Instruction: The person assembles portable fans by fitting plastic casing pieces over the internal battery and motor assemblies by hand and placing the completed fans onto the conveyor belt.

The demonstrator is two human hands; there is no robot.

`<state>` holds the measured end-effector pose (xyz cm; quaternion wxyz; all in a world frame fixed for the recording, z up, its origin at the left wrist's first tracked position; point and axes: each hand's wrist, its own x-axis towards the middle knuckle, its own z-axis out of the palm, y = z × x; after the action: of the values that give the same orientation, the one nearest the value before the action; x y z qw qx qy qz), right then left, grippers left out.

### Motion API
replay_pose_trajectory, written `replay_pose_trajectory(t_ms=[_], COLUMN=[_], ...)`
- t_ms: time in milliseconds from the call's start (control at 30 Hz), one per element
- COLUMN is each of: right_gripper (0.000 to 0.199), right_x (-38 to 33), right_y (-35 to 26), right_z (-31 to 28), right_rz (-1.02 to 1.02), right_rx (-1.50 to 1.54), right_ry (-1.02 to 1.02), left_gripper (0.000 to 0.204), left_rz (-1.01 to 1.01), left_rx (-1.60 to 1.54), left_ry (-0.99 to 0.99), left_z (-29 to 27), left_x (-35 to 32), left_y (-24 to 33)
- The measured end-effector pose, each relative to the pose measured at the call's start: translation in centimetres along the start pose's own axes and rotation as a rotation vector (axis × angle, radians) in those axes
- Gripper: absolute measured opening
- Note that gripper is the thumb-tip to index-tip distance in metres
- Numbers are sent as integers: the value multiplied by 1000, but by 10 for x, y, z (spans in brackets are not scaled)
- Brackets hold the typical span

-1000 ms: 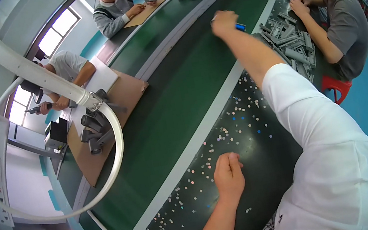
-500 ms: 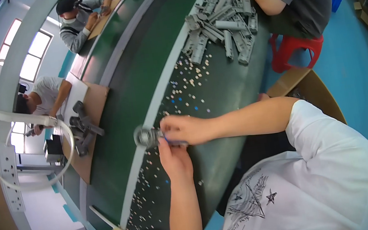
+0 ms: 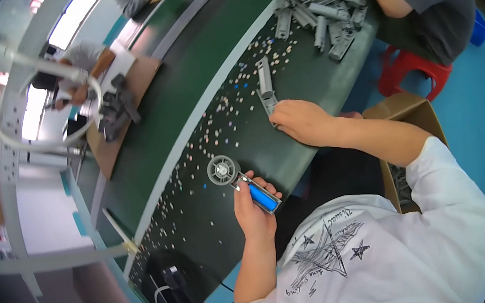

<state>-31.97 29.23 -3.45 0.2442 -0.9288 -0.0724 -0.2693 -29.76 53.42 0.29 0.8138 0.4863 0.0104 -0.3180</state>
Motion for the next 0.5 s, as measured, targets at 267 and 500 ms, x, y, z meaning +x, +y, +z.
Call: replay_pose_trajectory(t_ms=[267, 500], right_gripper=[24, 24], right_x=[14, 4], right_y=[-20, -7], right_z=[-19, -16], right_rz=[668, 536], right_rx=[1479, 252], right_ry=[315, 194], left_gripper=[34, 59], left_rz=[83, 65], left_rx=[-111, -195], left_ry=[14, -87], left_z=[-19, -29], left_x=[-13, -19], left_y=[-7, -7])
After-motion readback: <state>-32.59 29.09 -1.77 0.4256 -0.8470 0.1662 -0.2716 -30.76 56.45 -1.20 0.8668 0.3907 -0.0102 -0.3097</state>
